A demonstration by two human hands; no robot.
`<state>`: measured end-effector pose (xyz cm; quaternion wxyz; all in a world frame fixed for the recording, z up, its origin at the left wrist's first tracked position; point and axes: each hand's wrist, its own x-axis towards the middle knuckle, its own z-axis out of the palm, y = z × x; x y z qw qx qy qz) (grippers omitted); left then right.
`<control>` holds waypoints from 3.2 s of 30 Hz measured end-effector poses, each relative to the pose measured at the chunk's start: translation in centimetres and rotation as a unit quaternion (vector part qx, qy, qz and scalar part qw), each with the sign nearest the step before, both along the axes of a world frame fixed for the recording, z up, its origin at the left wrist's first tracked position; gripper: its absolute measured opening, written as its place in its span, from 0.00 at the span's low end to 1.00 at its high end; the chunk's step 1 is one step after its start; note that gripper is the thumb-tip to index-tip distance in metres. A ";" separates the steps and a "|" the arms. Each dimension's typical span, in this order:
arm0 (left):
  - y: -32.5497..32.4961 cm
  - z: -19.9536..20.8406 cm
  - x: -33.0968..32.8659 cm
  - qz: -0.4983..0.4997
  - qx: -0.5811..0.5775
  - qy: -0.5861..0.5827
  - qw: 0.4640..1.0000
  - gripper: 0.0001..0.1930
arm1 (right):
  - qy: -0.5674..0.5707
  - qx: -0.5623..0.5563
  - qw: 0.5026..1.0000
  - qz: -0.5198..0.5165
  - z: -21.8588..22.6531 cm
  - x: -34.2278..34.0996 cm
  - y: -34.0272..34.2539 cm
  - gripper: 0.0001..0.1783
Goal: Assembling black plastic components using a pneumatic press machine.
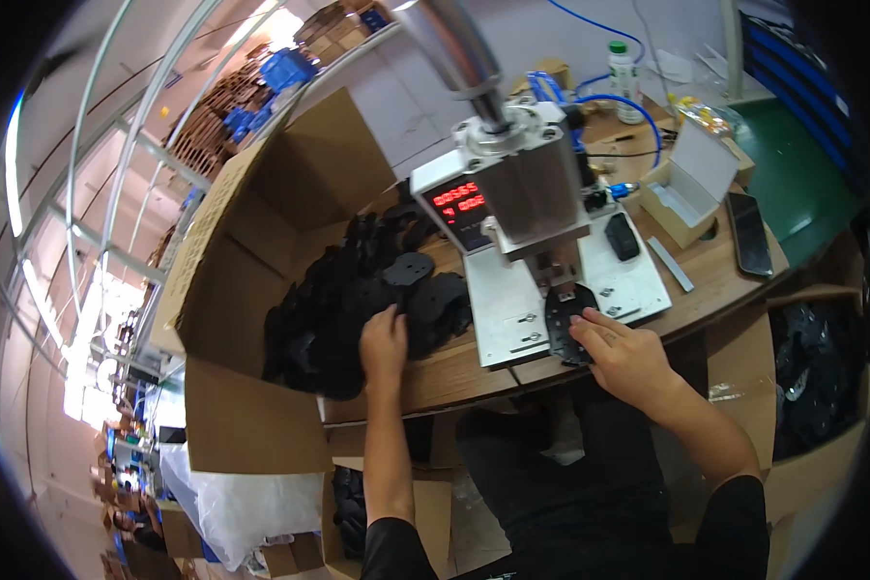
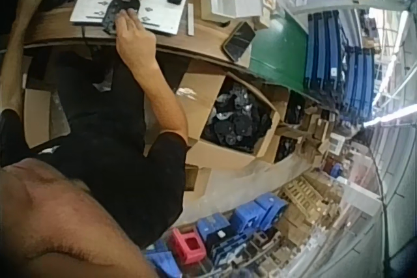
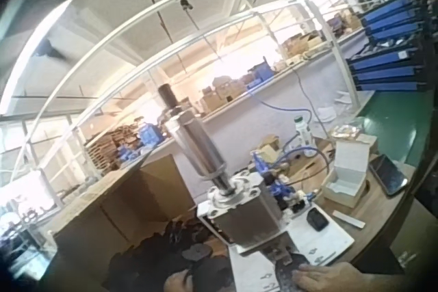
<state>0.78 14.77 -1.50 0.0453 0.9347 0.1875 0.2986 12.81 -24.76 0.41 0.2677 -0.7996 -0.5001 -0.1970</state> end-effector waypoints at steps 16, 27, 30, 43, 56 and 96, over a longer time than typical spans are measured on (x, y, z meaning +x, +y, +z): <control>1.3 2.2 -4.5 0.095 -0.106 -0.250 0.958 0.11 | 0.032 -0.001 0.999 0.004 0.0 -0.2 0.3 0.22; -6.3 1.4 -12.7 -0.239 -0.463 -0.094 0.849 0.11 | 0.029 -0.002 1.000 -0.005 -0.5 -0.3 -0.1 0.27; -15.1 -1.1 -13.4 -0.414 -0.539 0.206 0.704 0.14 | 0.027 -0.003 1.000 0.000 -0.7 -0.1 0.2 0.28; -26.1 -2.5 -20.1 -0.553 -0.585 0.200 0.559 0.39 | -0.001 0.049 0.999 -0.001 -1.4 0.0 0.6 0.22; -25.5 -0.5 -16.8 -0.400 -0.500 0.363 0.677 0.28 | 0.183 0.261 0.890 -0.327 -1.3 1.8 -14.1 0.20; -20.1 0.9 4.8 -0.409 -0.009 -0.032 0.912 0.15 | 0.093 0.019 0.989 0.117 1.5 -0.8 -0.4 0.35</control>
